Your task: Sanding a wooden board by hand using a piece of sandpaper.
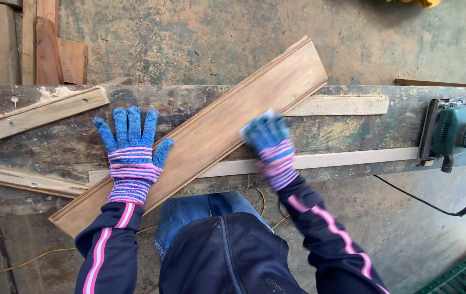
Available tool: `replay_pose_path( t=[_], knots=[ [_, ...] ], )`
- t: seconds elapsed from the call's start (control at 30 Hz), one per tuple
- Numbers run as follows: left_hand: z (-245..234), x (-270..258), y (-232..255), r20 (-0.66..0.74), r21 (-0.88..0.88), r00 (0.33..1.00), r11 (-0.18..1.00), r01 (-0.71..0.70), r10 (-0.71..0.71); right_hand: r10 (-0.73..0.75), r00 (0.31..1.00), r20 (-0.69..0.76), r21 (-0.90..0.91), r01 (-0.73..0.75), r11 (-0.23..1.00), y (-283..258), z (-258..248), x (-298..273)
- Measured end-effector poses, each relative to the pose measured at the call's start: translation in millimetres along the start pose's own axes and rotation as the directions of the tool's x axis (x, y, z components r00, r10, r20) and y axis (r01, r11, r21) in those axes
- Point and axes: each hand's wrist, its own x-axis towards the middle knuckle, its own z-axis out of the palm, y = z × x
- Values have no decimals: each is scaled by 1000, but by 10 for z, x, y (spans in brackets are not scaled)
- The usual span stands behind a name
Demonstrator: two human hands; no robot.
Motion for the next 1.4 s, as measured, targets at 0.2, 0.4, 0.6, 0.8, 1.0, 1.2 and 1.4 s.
replay_pose_path(
  t=[0.2,0.4,0.6,0.8,1.0,1.2,1.4],
  knots=[
    [39,17,1,-24,2,1000,1000,-12,12,246,903,351,-150,-205,967,93,148,171],
    [-13,15,20,8,15,1000,1000,16,-16,-9,990,138,172,-15,985,-85,-45,65],
    [-14,8,29,14,71,1000,997,3,-4,527,814,244,-229,-479,847,1576,172,-134],
    [-14,1,21,-36,-23,999,1000,-10,9,157,962,-223,-350,-229,909,614,302,157],
    [40,12,-14,-35,32,999,999,-18,19,0,999,46,449,-20,893,-779,157,71],
    [5,3,28,-22,-28,1000,1000,0,-1,193,979,62,404,-202,892,617,209,-2],
    [19,2,4,10,21,1000,999,28,-28,43,998,55,273,-56,960,-979,-164,410]
  ],
)
